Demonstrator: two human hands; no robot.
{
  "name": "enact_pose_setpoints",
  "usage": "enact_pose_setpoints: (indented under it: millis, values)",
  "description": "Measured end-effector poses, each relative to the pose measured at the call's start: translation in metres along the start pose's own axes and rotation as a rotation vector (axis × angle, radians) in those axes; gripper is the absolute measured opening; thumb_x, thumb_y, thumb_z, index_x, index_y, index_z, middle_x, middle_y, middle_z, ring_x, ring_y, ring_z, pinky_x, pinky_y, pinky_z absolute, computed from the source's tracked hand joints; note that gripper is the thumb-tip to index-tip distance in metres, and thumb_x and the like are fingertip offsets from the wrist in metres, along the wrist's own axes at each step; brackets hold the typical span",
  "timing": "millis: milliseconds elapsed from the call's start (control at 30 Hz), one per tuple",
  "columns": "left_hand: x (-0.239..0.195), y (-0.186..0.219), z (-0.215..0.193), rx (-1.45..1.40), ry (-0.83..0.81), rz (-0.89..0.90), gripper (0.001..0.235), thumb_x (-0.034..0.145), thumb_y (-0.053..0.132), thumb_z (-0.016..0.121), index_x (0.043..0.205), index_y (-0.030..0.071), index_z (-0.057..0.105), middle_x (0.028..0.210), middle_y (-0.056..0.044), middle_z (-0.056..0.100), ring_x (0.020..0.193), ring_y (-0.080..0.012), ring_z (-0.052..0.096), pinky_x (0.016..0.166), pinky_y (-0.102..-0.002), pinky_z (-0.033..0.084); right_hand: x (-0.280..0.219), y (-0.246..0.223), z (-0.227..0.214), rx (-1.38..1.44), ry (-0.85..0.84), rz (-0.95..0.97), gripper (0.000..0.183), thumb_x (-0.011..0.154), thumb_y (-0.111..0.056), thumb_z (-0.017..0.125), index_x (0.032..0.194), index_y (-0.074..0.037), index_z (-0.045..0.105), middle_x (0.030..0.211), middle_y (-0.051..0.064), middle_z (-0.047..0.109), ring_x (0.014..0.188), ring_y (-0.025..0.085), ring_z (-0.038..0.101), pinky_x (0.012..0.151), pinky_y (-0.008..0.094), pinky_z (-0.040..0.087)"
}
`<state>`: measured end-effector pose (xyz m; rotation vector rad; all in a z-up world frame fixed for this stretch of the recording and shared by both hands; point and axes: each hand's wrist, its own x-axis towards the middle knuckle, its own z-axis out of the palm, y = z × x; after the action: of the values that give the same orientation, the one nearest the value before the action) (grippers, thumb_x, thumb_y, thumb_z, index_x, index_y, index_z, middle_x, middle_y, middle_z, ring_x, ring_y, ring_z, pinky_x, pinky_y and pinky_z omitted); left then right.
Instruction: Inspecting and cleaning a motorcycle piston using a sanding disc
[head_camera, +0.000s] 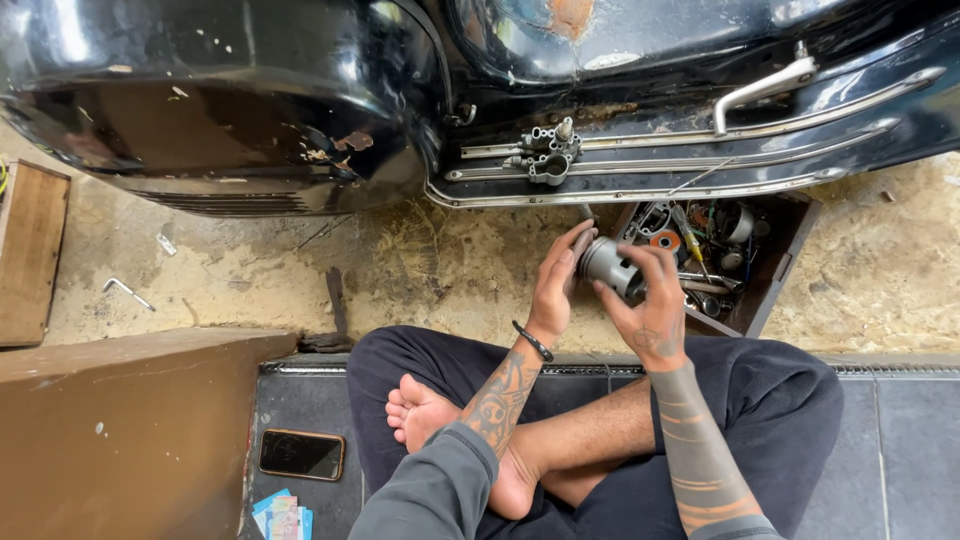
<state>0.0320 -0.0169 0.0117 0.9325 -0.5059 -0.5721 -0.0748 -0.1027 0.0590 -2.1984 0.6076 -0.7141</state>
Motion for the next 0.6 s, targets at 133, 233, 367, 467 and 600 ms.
enact_pose_setpoints:
  millis: [133,233,367,467,600]
  values:
    - [0.0,0.002,0.001,-0.064,-0.036,-0.066,0.058,0.107,0.039,0.034,0.146,-0.001,0.05,0.134,-0.02,0.056,0.129,-0.0257,0.051,0.118,-0.042,0.034,-0.002,0.002,-0.01,0.11,0.018,-0.124,0.052,0.087,-0.027,0.082,0.132,-0.01,0.061,0.122,0.018,0.054,0.112,0.041,0.063,0.091,0.057,0.057]
    - [0.0,-0.002,-0.009,-0.135,-0.047,-0.088,0.056,0.107,0.035,0.032,0.149,0.001,0.047,0.137,-0.019,0.057,0.128,-0.024,0.052,0.111,-0.039,0.041,0.002,0.007,-0.017,0.317,-0.244,-0.064,0.056,0.071,-0.027,0.092,0.121,-0.014,0.072,0.116,0.013,0.065,0.111,0.038,0.067,0.092,0.054,0.052]
    - [-0.002,-0.014,-0.008,-0.104,-0.037,-0.069,0.054,0.108,0.034,0.036,0.148,0.0,0.049,0.139,-0.019,0.055,0.135,-0.0248,0.045,0.119,-0.042,0.03,-0.003,0.01,-0.008,-0.04,-0.121,-0.005,0.055,0.076,-0.025,0.086,0.127,-0.015,0.068,0.118,0.016,0.061,0.103,0.046,0.066,0.084,0.06,0.055]
    - [0.001,-0.003,0.0,-0.104,-0.043,-0.072,0.054,0.107,0.034,0.035,0.146,-0.001,0.051,0.134,-0.019,0.058,0.13,-0.0237,0.049,0.117,-0.04,0.033,0.0,0.004,-0.008,0.036,-0.019,-0.069,0.051,0.082,-0.025,0.084,0.128,-0.014,0.065,0.122,0.015,0.058,0.106,0.04,0.066,0.089,0.055,0.056]
    - [-0.001,-0.004,-0.008,-0.063,-0.071,-0.122,0.058,0.106,0.041,0.033,0.148,0.006,0.051,0.135,-0.01,0.061,0.121,-0.0166,0.055,0.103,-0.035,0.047,0.013,-0.018,-0.032,0.211,-0.404,0.114,0.05,0.077,-0.038,0.083,0.12,-0.016,0.072,0.108,0.016,0.069,0.107,0.043,0.068,0.086,0.056,0.053]
